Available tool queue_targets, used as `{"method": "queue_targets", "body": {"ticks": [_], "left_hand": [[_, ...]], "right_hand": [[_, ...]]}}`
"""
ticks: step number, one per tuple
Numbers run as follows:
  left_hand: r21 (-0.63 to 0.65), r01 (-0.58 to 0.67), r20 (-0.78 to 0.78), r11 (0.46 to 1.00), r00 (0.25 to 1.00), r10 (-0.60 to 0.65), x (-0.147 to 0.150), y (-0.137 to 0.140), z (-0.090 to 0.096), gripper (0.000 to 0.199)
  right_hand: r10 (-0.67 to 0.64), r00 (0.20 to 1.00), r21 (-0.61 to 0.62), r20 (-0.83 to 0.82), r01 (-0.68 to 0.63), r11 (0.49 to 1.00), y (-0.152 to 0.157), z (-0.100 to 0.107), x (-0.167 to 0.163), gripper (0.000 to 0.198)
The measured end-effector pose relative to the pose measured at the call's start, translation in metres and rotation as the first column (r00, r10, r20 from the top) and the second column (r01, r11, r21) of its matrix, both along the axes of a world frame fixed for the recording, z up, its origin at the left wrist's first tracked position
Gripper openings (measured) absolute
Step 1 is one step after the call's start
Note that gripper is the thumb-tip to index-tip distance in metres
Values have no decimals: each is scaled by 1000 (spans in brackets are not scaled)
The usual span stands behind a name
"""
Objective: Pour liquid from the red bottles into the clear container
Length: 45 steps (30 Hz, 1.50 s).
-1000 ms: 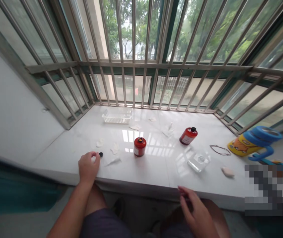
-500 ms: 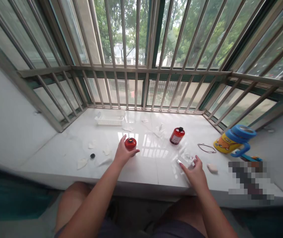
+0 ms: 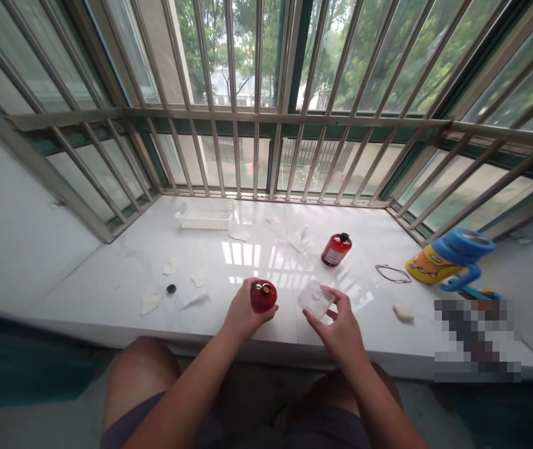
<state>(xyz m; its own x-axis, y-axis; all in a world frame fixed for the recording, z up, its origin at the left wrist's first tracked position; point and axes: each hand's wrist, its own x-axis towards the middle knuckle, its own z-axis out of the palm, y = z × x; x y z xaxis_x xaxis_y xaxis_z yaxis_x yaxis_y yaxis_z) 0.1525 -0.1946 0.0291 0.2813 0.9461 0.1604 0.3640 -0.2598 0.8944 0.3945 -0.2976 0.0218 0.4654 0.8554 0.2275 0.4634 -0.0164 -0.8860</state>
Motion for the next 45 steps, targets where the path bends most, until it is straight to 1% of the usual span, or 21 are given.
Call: {"method": "queue_targets", "body": {"ticks": [3,7,11,17,24,33,45], "left_hand": [[81,21,-74,996,997,-15,-1,-10,3,66],[131,64,-172,989,984,-41,1,-18,6,67],[166,43,-224,985,975,-5,5,-24,10,63],[160,55,-321,986,947,0,12,-25,17,62],[163,70,-375,984,927,-4,17,-23,21,59],[168,67,-388,983,921,4,18,-22,18,60],[181,64,-403,981,915,15,19,-21,20,60]], "right_hand": [[59,984,62,167,-70,996,2,16,-17,68],[73,913,172,401,-154,973,8,29,-28,61],[53,861,238,505,-198,951,13,37,-32,62],[53,778,244,626,-260,934,15,41,-28,68],[48,721,226,691,-279,933,15,41,-23,74],[46,663,215,747,-306,928,17,36,-21,80],[43,585,179,810,-316,932,19,41,-17,79]]}}
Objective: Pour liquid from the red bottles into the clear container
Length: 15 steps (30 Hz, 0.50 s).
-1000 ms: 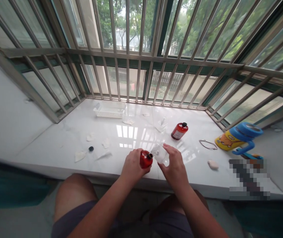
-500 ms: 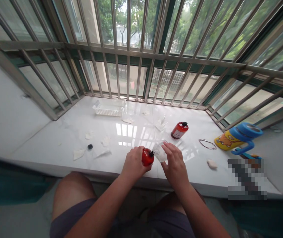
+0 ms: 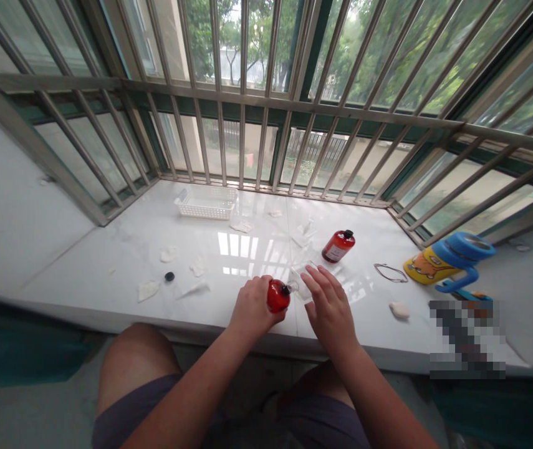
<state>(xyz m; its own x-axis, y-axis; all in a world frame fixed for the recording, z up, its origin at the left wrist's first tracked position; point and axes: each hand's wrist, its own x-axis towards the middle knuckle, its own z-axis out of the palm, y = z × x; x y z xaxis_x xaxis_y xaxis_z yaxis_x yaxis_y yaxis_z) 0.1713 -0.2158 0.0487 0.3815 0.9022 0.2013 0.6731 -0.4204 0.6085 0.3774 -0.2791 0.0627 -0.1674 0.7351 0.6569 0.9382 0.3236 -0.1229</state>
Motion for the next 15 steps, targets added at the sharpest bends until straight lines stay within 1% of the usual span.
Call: {"method": "queue_targets", "body": {"ticks": [7,15], "left_hand": [[-11,-4,9,1000,1000,4,-1,1,1,61],[-11,-9,23,1000,1000,9,-1,1,1,58]], "right_hand": [[-9,999,16,30,9,1000,2,3,0,78],[-12,998,40,62,10,999,5,7,-1,75]]}}
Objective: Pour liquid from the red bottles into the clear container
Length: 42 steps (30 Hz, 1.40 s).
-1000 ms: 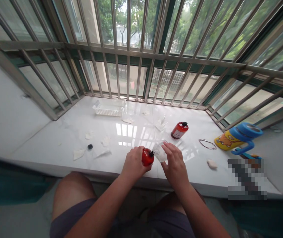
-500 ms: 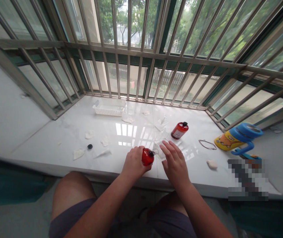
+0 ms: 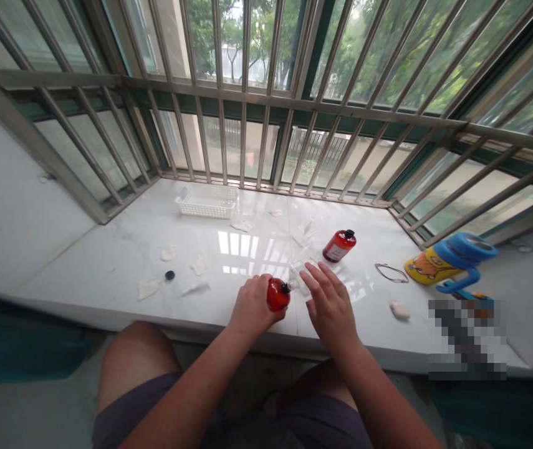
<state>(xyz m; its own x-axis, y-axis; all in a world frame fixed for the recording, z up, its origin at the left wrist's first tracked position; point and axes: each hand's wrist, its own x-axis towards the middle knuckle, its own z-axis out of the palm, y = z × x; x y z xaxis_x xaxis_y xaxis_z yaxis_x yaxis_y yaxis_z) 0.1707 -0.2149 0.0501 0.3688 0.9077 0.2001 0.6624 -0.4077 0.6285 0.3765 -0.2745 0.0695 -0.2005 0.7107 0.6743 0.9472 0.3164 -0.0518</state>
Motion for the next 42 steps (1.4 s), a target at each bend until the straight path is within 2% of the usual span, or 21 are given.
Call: {"method": "queue_targets", "body": {"ticks": [18,42], "left_hand": [[-7,-13,-16,1000,1000,13,0,0,0,53],[-6,-8,14,1000,1000,8,0,3,-3,61]], "right_hand": [[-13,999,11,32,12,1000,1,5,-3,72],[-18,999,32,51,17,999,5,9,-1,70]]}}
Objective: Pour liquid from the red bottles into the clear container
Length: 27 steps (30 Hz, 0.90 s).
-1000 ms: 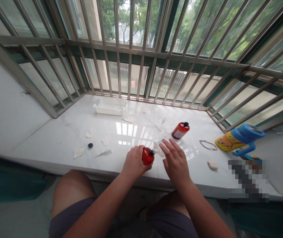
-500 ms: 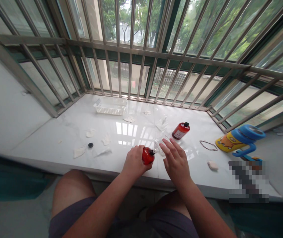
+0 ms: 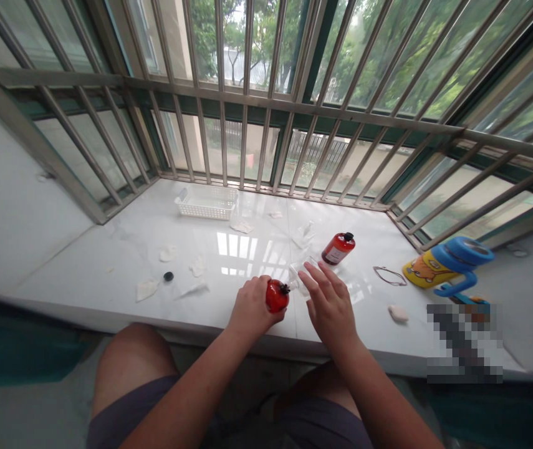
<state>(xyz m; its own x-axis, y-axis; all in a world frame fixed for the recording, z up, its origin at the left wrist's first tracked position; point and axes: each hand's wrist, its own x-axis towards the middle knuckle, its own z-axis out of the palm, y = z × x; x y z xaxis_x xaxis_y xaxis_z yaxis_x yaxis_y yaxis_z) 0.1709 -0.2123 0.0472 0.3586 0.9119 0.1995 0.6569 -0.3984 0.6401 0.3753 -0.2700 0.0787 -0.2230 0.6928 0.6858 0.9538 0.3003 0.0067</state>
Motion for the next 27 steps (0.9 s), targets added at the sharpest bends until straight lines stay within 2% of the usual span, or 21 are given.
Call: {"method": "queue_targets", "body": {"ticks": [17,27], "left_hand": [[-15,-6,15,1000,1000,6,0,1,1,60],[-18,-11,14,1000,1000,11,0,1,0,60]], "right_hand": [[9,1000,3,9,-9,1000,2,4,2,75],[11,999,14,49,-12,1000,2,8,3,69]]}}
